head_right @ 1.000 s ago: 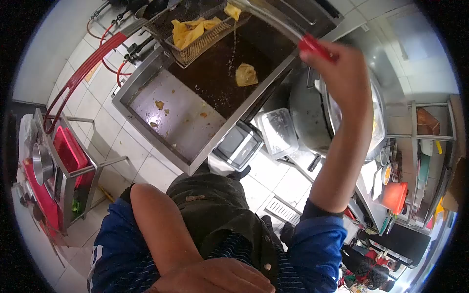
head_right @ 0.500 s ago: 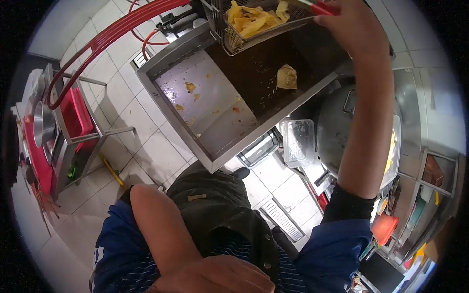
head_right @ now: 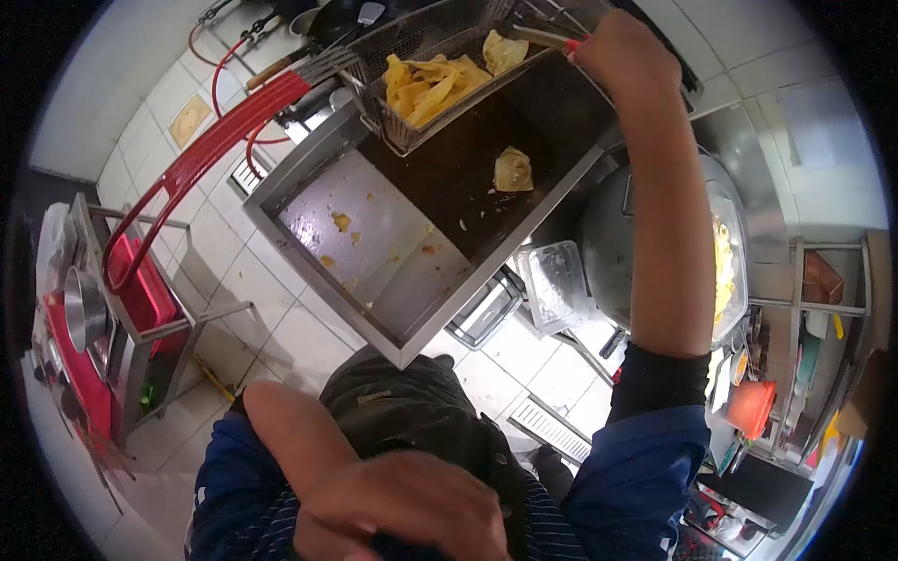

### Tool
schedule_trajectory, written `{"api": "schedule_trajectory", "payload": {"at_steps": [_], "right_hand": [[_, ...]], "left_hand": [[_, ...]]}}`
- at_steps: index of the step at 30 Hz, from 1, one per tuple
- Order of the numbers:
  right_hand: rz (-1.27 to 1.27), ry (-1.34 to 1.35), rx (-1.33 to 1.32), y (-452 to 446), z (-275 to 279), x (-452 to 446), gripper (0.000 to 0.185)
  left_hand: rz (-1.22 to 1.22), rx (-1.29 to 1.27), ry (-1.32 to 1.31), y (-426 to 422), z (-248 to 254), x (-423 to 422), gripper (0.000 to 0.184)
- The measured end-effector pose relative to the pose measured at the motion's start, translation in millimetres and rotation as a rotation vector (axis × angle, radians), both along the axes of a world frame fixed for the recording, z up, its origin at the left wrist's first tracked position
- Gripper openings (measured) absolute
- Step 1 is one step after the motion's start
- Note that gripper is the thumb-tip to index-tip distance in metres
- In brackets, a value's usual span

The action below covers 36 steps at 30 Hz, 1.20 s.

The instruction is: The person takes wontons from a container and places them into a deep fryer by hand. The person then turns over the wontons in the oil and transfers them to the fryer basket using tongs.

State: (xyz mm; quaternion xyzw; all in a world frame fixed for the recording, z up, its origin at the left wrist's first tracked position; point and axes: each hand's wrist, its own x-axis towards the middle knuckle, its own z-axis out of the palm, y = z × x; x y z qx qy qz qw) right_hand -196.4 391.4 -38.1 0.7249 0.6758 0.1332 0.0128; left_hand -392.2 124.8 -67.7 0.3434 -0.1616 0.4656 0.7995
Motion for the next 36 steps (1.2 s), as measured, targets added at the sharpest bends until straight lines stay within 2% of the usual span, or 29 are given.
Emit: {"api": "schedule_trajectory", "payload": {"at_steps": [1,2,4,6,7,9,11,13,16,18,19,21,23,25,27,28,30,31,32,34,35,36], "right_hand": [[-0.033,0.008,-0.025,1,1,-2,0.037],[-0.042,0.003,-0.013,5,-1,-1,0.037],[0.043,-0.035,-0.014,18,-11,3,0.037],[0.030,-0.060,-0.063,25,-16,-9,0.035],[0.024,-0.076,-0.112,28,-20,-17,0.033],[0.019,-0.140,-0.131,39,-36,-29,0.027],[0.015,-0.206,-0.150,50,-50,-30,0.023],[0.050,-0.263,-0.018,56,-57,-30,0.027],[0.015,-0.246,-0.074,55,-51,-30,0.027],[-0.001,-0.207,-0.097,46,-41,-29,0.028],[-0.010,-0.170,-0.114,40,-33,-27,0.029],[0.001,-0.119,-0.075,18,-20,-14,0.033],[0.106,0.118,0.068,-20,-11,10,0.033],[0.064,0.451,0.137,-69,-5,24,0.033],[-0.087,0.627,0.189,-109,-14,48,0.033],[-0.115,0.636,0.174,-124,-21,60,0.033],[-0.397,0.527,0.141,-149,-37,79,0.032],[-0.301,0.597,0.088,-155,-48,82,0.032],[-0.239,0.528,0.032,-158,-64,87,0.031],[-0.213,0.191,-0.118,-152,-90,83,0.025],[-0.217,0.163,-0.282,-144,-114,86,0.018],[-0.043,0.070,-0.312,-145,-139,83,0.011]], "left_hand": [[-0.244,0.000,0.201,9,-4,-13,0.055],[-0.229,0.101,0.314,18,-16,-19,0.050],[-0.268,0.015,0.534,23,-37,-37,0.044],[-0.188,-0.184,0.658,22,-58,-56,0.029],[-0.192,-0.185,0.653,21,-70,-64,0.029],[-0.031,-0.373,0.759,18,-91,-79,0.030],[0.002,-0.436,0.737,16,-104,-90,0.031],[0.040,-0.499,0.710,21,-107,-92,0.032],[0.118,-0.524,0.685,35,-99,-86,0.031],[0.200,-0.352,0.752,46,-87,-78,0.030],[0.196,-0.349,0.749,53,-81,-76,0.030],[0.063,-0.235,0.762,65,-76,-68,0.027],[-0.042,-0.160,0.747,74,-80,-53,0.027],[-0.144,-0.086,0.735,79,-82,-37,0.026],[-0.372,-0.030,0.638,79,-82,-22,0.025],[-0.370,0.014,0.554,78,-85,-12,0.023],[-0.440,0.029,0.549,75,-88,1,0.023],[-0.479,0.076,0.534,74,-88,7,0.023],[-0.494,0.087,0.534,74,-86,13,0.023],[-0.602,0.114,0.567,75,-78,28,0.022],[-0.621,0.144,0.563,73,-73,35,0.022],[-0.623,0.219,0.577,71,-68,42,0.021]]}}
